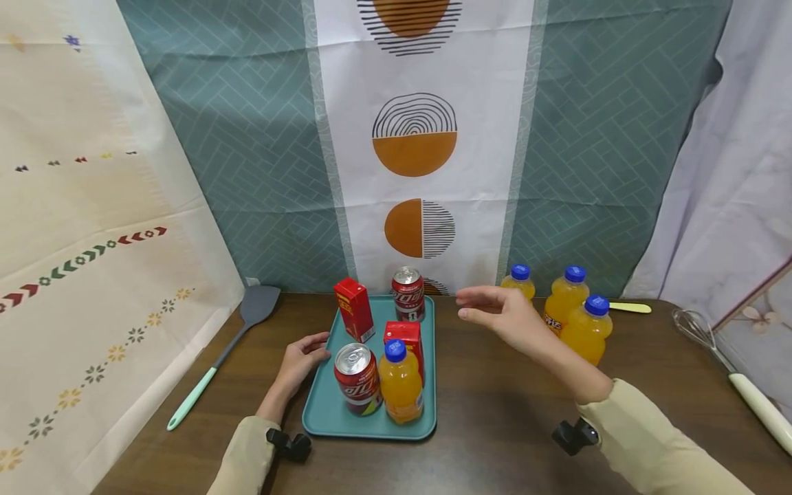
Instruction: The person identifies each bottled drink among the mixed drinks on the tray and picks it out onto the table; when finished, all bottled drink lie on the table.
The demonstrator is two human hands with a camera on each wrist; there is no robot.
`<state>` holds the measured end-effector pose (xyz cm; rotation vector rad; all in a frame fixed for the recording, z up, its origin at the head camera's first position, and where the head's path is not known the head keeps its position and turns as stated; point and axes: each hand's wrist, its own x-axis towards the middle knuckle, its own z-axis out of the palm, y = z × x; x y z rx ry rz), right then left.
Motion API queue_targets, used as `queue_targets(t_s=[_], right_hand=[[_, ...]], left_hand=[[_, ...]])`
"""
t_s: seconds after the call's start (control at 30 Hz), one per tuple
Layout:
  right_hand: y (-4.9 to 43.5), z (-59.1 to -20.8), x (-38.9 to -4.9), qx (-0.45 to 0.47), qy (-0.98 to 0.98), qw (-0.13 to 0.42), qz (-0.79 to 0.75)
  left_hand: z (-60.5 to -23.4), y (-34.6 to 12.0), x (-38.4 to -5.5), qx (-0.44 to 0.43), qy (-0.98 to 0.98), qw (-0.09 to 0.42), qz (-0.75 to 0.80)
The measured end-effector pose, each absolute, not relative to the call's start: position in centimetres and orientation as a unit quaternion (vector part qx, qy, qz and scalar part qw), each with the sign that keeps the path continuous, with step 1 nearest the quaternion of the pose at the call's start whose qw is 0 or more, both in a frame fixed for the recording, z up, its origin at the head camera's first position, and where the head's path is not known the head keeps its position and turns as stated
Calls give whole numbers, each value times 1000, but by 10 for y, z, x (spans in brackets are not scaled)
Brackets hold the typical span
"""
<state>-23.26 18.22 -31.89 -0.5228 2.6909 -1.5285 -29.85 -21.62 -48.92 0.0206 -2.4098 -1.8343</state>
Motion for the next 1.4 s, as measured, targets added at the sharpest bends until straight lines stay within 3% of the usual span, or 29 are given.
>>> queue_targets(t_s=[0.63, 1.4], right_hand=[[127, -346, -229, -241, 801, 74, -543], [102, -358, -224, -270, 823, 78, -494]], left_hand=[[-485, -216, -295, 0, -794, 59, -606], [-490, -216, -299, 6, -796, 59, -603]])
